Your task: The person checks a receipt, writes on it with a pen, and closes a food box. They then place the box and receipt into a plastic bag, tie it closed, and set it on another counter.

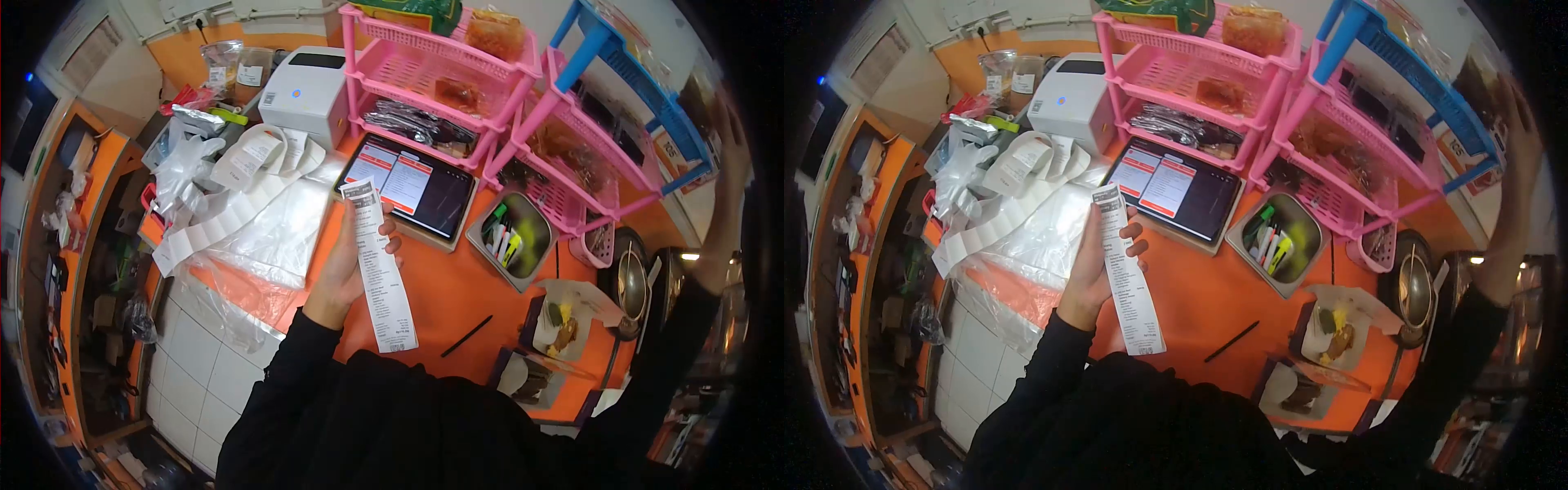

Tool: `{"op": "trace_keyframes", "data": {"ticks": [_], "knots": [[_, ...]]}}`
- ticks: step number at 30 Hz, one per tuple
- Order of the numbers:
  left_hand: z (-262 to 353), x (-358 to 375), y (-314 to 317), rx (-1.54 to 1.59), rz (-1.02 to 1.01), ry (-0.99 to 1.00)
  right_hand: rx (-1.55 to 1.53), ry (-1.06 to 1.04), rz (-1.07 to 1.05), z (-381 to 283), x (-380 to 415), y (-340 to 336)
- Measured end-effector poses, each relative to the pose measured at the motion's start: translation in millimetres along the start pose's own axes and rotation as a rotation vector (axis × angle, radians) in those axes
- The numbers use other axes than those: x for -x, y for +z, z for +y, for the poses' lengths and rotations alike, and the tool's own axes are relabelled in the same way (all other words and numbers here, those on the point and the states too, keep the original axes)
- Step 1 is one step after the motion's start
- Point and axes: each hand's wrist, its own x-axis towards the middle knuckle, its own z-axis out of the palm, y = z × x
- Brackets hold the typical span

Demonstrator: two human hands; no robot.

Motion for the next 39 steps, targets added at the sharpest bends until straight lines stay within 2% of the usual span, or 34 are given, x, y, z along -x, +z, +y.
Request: {"op": "trace_keyframes", "data": {"ticks": [1,3,4,6,8,9,10,11,14,17,20,21,25,27,29,32,35,39], "knots": [[-1,-1,2,0.001,-0.004,-0.008,-0.016,-0.025,-0.104,-4,20,-20],[-6,-2,5,0.007,-0.016,-0.031,-0.114,0.096,-0.305,-6,63,-61],[-8,-2,6,0.007,-0.013,-0.03,-0.195,0.246,-0.395,-4,89,-77],[-14,-3,4,0.016,-0.023,-0.055,-0.169,0.669,-0.453,-35,156,-91],[-19,-2,-7,0.057,-0.068,-0.095,-0.165,0.604,-0.67,-50,214,-97],[-22,-2,-10,0.068,-0.078,-0.103,-0.162,0.536,-0.671,-41,247,-96],[-26,1,-7,0.044,-0.045,-0.099,-0.368,0.713,-0.756,-20,279,-94],[-29,2,-11,0.022,-0.042,-0.111,-0.211,0.521,-0.76,-5,311,-87],[-34,3,-15,-0.002,-0.025,-0.166,-0.364,0.72,-0.724,22,369,-67],[-37,6,-14,0.014,-0.082,-0.207,-0.075,0.837,-0.79,35,381,-64],[-40,6,-19,0.031,-0.135,-0.241,0.024,0.938,-0.922,21,377,-65],[-42,6,-21,0.025,-0.136,-0.249,0.04,0.611,-0.929,57,408,-61],[-44,7,-19,0.033,-0.168,-0.281,-0.279,0.785,-0.817,11,380,-92],[-44,8,-20,-0.007,-0.111,-0.263,-0.413,0.704,-0.617,-2,372,-118],[-41,6,-27,-0.09,-0.061,-0.228,-0.383,0.725,-0.403,-39,362,-145],[-41,3,-53,-0.296,0.053,-0.169,-0.576,1.005,-0.305,-88,365,-183],[-51,6,-51,-0.549,0.258,-0.121,-0.48,1.141,-0.491,-89,408,-193],[-79,0,-54,-0.659,0.211,-0.115,-0.569,1.23,-0.507,-58,487,-166]]}}
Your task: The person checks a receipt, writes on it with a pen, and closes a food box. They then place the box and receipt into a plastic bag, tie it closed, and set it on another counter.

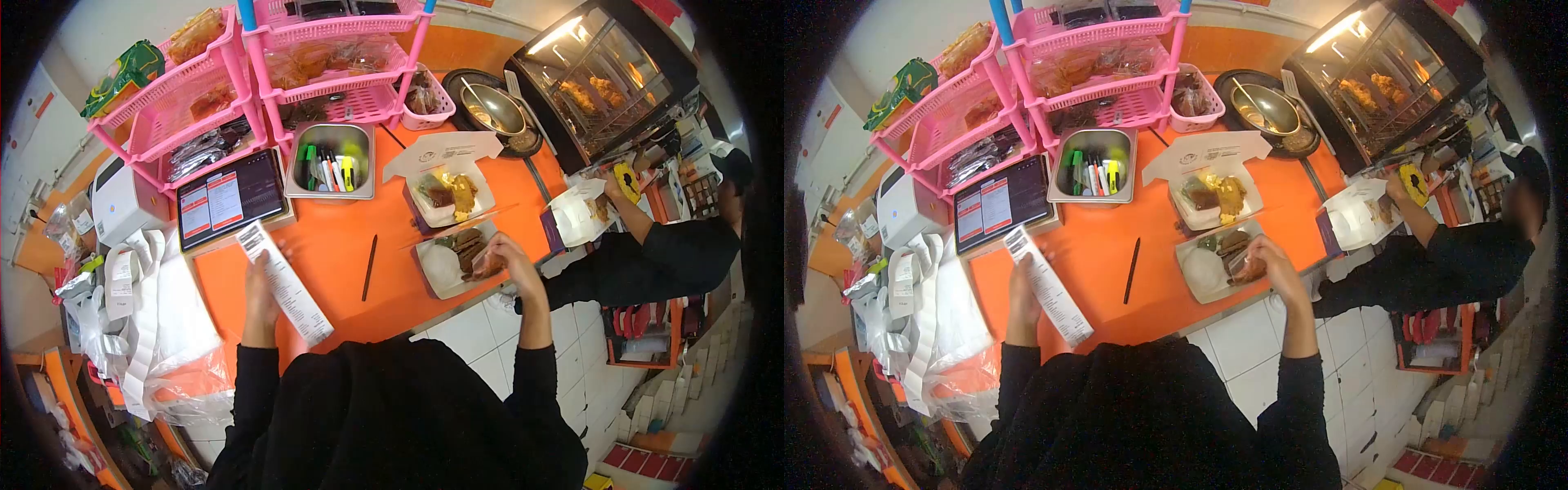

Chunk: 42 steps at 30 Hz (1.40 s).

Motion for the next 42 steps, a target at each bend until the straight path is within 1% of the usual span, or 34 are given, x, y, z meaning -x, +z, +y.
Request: {"op": "trace_keyframes", "data": {"ticks": [1,2,3,4,5,7,8,9,10,12,14,17,18,20,21,22,23,25,26,29,30,31,33,35,36,39,42], "knots": [[-8,-9,-12,-0.058,-0.061,-0.059,-0.035,0.021,-0.019,13,-4,4],[-22,-15,-19,-0.083,-0.009,-0.05,-0.07,0.039,-0.041,25,-10,7],[-28,-17,-11,-0.109,0.046,-0.043,0.061,-0.013,0.043,37,-19,11],[-34,-21,-9,-0.175,0.055,-0.005,0.191,-0.063,0.128,46,-28,17],[-40,-25,-6,-0.264,0.043,0.124,0.319,-0.114,0.212,55,-33,23],[-53,-37,-5,-0.552,0.096,0.272,0.87,-0.409,0.635,31,-26,53],[-65,-49,-14,-0.705,0.084,0.382,1.142,-0.566,0.846,18,-25,73],[-73,-58,-22,-0.857,0.076,0.491,0.872,-0.473,0.737,18,-18,95],[-66,-48,-14,-0.915,0.082,0.519,0.607,-0.373,0.619,21,-7,120],[-57,-33,-1,-0.861,0.111,0.518,0.565,-0.184,0.201,9,14,170],[-64,-36,-8,-0.863,0.154,0.519,0.751,-0.611,0.16,27,-4,204],[-58,-32,-8,-1.371,0.213,0.889,1.053,-0.71,0.285,32,-38,225],[-55,-28,-7,-1.513,0.264,0.819,1.095,-0.752,0.222,41,-46,227],[-51,-23,-11,-1.508,0.222,0.81,1.177,-0.844,0.101,56,-62,223],[-50,-19,-16,-1.506,0.197,0.802,1.164,-0.808,0.048,55,-60,222],[-48,-15,-23,-1.51,0.136,0.752,1.15,-0.769,-0.002,55,-55,221],[-46,-8,-31,-1.533,0.084,0.768,1.139,-0.734,-0.049,53,-53,222],[-39,8,-41,-1.575,-0.016,0.794,0.826,-0.657,0.052,50,-53,230],[-43,7,-51,-1.64,-0.122,0.666,0.669,-0.608,0.096,48,-52,236],[-24,18,-47,-1.661,-0.223,0.591,-0.025,-0.2,0.015,28,-64,265],[-24,16,-48,-1.658,-0.243,0.547,0.008,-0.337,-0.018,26,-73,275],[-22,16,-48,-1.669,-0.259,0.545,0.041,-0.476,-0.051,24,-87,287],[-19,17,-48,-1.688,-0.293,0.542,-0.039,-0.506,-0.117,32,-102,303],[-21,16,-49,-1.661,-0.278,0.517,-0.257,-0.28,-0.18,48,-112,316],[-21,14,-49,-1.648,-0.269,0.505,-0.111,-0.35,-0.113,48,-111,322],[-24,13,-52,-1.699,-0.265,0.51,0.028,-0.335,-0.16,53,-110,328],[-26,12,-53,-1.713,-0.257,0.531,0.134,-0.465,-0.112,52,-108,332]]}}
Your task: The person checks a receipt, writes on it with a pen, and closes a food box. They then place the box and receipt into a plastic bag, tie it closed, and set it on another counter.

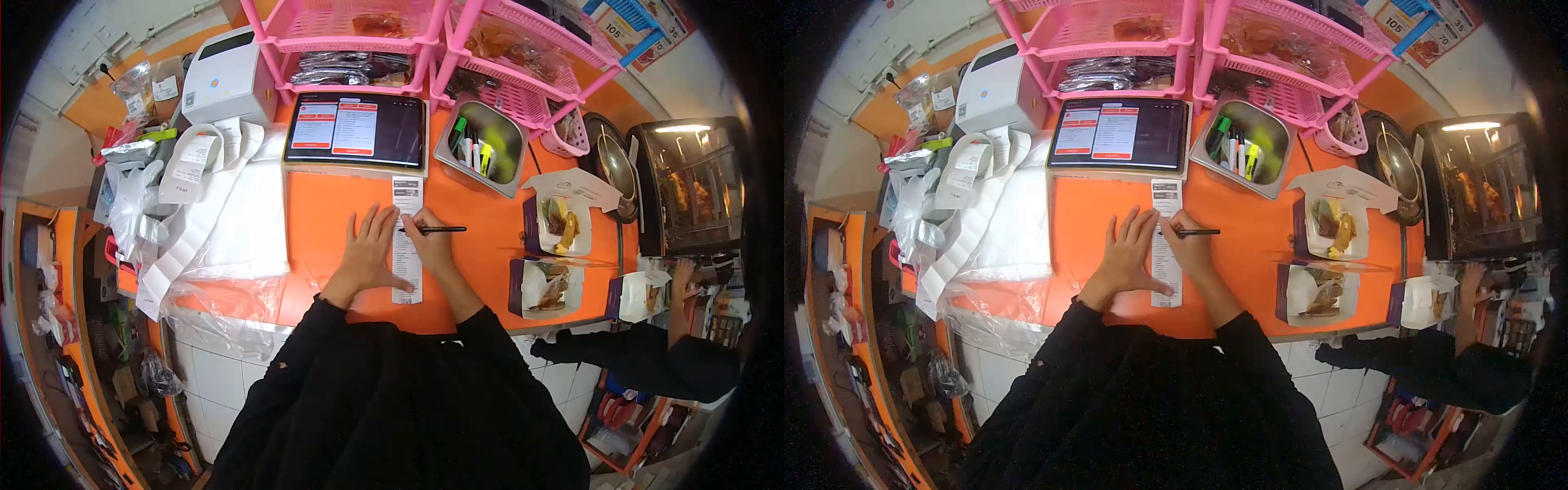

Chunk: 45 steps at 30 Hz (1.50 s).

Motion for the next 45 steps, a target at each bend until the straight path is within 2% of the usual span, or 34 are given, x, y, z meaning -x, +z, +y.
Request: {"op": "trace_keyframes", "data": {"ticks": [3,6,9,12,15,18,21,22,25,27,28,31,35,39,41,44,45], "knots": [[-2,0,1,-0.013,-0.004,0.007,0.073,-0.05,0.012,-8,-1,0],[-2,0,1,0.008,0.003,0.01,0.106,-0.002,-0.099,-8,2,-4],[-2,1,2,-0.001,0.012,0.015,0.014,0.048,0.107,0,3,-2],[-2,1,2,0.023,0.02,0.012,0.171,-0.007,-0.046,-3,15,-6],[-2,1,1,0.031,0.016,0.012,0.106,0.136,0.137,-12,26,-13],[-1,1,-1,0.033,-0.002,0.004,0.215,-0.044,-0.013,-2,41,-13],[-1,1,0,0.02,-0.003,0.006,0.169,0.062,0.125,-20,58,-18],[-1,0,-1,0.028,-0.005,0.005,0.117,0.115,0.087,-13,63,-20],[-1,1,-2,0.045,-0.012,0.001,0.128,0.088,-0.118,-9,71,-27],[-1,1,-1,0.053,-0.012,0.001,0.035,0.08,0.097,-12,55,-23],[-1,0,-1,0.051,-0.006,0.007,-0.011,0.07,0.204,-14,40,-21],[-1,2,-1,0.04,0.003,0.023,0.384,-0.263,0.181,-9,8,-18],[-2,1,0,0.021,0.008,0.042,0.786,-0.334,0.126,-8,9,-12],[-8,0,-11,0.082,-0.084,0.094,0.792,-0.337,0.138,-2,11,-15],[-10,0,-23,0.228,-0.074,0.144,0.747,-0.251,0.162,-20,21,-20],[14,-5,-56,0.269,0.114,0.148,0.51,-0.374,0.322,-71,49,-58],[33,-10,-69,0.408,0.107,0.161,0.439,-0.431,0.361,-87,57,-76]]}}
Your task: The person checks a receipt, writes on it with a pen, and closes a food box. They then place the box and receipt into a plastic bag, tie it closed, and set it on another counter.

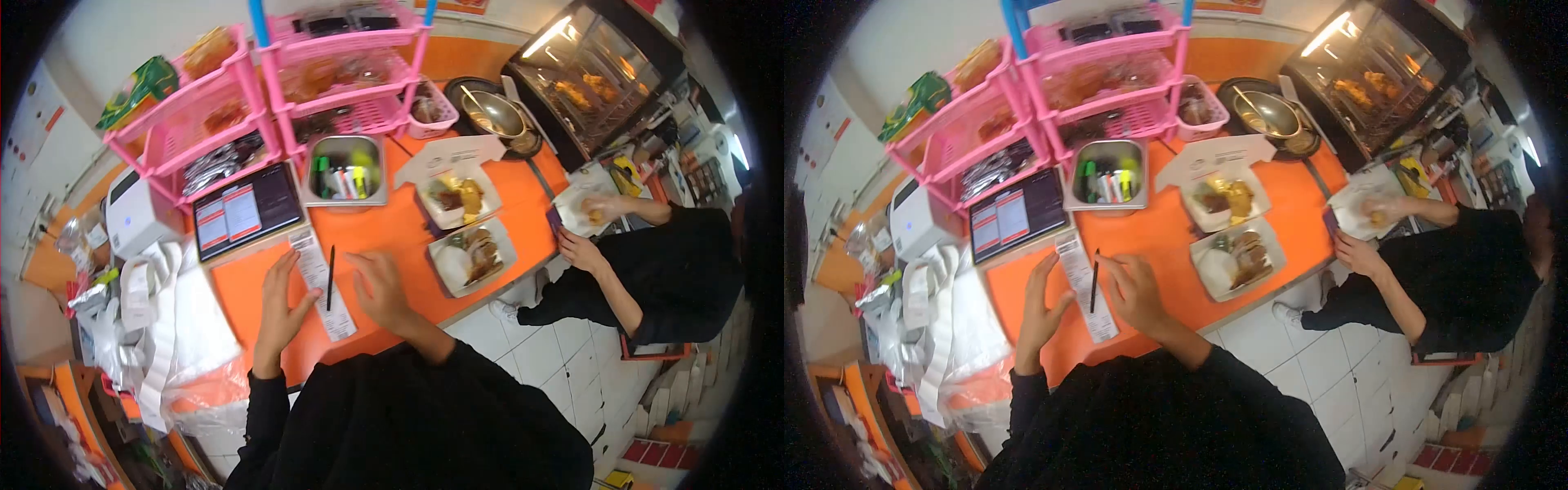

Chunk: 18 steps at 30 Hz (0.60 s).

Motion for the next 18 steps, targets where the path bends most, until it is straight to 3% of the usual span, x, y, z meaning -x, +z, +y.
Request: {"op": "trace_keyframes", "data": {"ticks": [2,3,4,5,6,8,10,11,12,14,16,18], "knots": [[43,-17,1,0.273,0.008,-0.015,0.099,-0.135,0.233,13,-2,-64],[56,-29,12,0.239,0.028,0.08,0.191,-0.105,0.171,40,-2,-105],[69,-42,25,0.24,0.006,0.141,0.186,0.125,0.309,27,-21,-137],[83,-55,42,0.238,-0.012,0.201,0.5,0.149,0.537,68,-21,-154],[96,-66,59,0.236,-0.031,0.259,0.691,0.144,0.478,97,-27,-177],[111,-86,100,0.258,-0.064,0.255,0.654,0.259,0.235,151,-21,-218],[103,-99,137,0.343,-0.163,0.238,0.191,0.475,-0.131,193,-15,-242],[96,-104,153,0.385,-0.213,0.23,0.168,0.563,-0.221,205,-13,-246],[95,-106,164,0.54,-0.215,0.098,0.145,0.654,-0.312,207,-16,-250],[91,-103,184,0.847,-0.218,-0.174,-0.2,0.796,-0.246,207,-11,-246],[117,-107,205,0.973,0.077,-0.143,-0.83,0.847,0.092,187,-7,-217],[131,-111,223,0.962,0.264,-0.141,-0.885,0.816,0.211,183,-12,-193]]}}
